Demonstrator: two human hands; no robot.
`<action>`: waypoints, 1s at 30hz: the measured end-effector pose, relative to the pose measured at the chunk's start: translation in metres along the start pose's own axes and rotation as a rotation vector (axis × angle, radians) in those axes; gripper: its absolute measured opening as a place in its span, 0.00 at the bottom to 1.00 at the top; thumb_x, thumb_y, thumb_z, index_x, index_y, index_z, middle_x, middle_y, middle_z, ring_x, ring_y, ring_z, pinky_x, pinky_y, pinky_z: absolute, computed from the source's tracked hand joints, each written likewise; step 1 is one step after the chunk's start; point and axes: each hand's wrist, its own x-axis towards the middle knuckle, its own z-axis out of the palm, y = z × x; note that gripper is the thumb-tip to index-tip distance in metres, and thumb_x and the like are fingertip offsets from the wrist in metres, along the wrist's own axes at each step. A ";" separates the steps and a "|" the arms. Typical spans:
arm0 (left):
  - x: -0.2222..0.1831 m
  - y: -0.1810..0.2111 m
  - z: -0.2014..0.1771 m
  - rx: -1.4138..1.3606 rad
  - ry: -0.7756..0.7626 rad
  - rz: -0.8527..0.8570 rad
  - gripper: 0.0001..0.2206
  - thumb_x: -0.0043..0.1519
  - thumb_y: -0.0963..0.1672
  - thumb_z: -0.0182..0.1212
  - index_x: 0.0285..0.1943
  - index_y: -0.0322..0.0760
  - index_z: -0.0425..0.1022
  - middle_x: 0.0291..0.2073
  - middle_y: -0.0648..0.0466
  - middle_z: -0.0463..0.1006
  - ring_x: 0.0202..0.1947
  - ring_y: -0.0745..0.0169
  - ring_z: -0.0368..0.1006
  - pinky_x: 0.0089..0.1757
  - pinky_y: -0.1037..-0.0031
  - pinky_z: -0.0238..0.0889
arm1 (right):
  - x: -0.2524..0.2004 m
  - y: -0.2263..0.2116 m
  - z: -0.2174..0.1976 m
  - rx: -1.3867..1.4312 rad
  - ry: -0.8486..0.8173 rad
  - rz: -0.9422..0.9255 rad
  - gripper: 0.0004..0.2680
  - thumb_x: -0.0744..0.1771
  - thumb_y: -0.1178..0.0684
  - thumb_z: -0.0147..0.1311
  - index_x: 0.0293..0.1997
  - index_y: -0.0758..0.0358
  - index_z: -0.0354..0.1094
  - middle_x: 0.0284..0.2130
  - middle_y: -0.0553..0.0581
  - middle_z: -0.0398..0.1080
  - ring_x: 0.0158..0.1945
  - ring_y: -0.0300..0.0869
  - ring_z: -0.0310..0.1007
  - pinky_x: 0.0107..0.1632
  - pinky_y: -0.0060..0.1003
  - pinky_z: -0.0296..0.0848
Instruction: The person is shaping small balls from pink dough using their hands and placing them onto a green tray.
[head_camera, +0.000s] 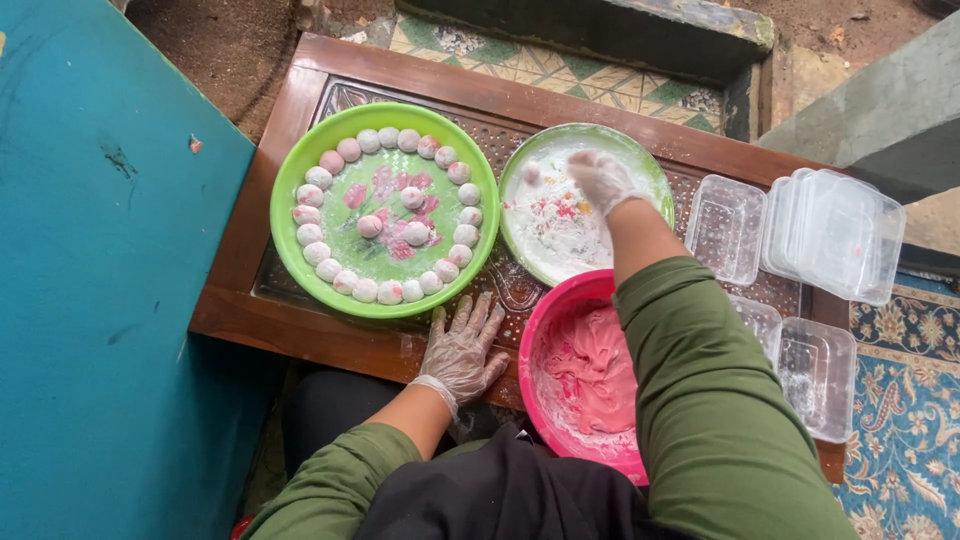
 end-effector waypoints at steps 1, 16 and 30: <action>0.000 0.000 -0.001 0.001 0.001 0.001 0.36 0.65 0.60 0.41 0.81 0.51 0.41 0.80 0.49 0.39 0.78 0.45 0.35 0.66 0.36 0.34 | -0.002 0.006 -0.009 0.034 0.073 0.064 0.15 0.62 0.26 0.54 0.53 0.17 0.69 0.37 0.30 0.74 0.49 0.33 0.76 0.53 0.36 0.71; -0.002 0.000 -0.003 -0.017 -0.019 0.012 0.36 0.66 0.60 0.39 0.81 0.51 0.40 0.80 0.48 0.38 0.78 0.43 0.34 0.66 0.35 0.32 | 0.091 0.027 0.039 -0.526 0.100 -0.176 0.21 0.68 0.35 0.43 0.66 0.51 0.60 0.67 0.57 0.58 0.71 0.53 0.54 0.70 0.55 0.59; -0.001 0.000 -0.001 -0.033 -0.020 0.018 0.36 0.65 0.60 0.39 0.82 0.52 0.38 0.80 0.48 0.39 0.78 0.44 0.33 0.67 0.36 0.31 | -0.023 0.044 -0.003 -0.908 0.143 -0.457 0.10 0.72 0.45 0.38 0.50 0.45 0.70 0.40 0.52 0.78 0.52 0.43 0.78 0.56 0.41 0.72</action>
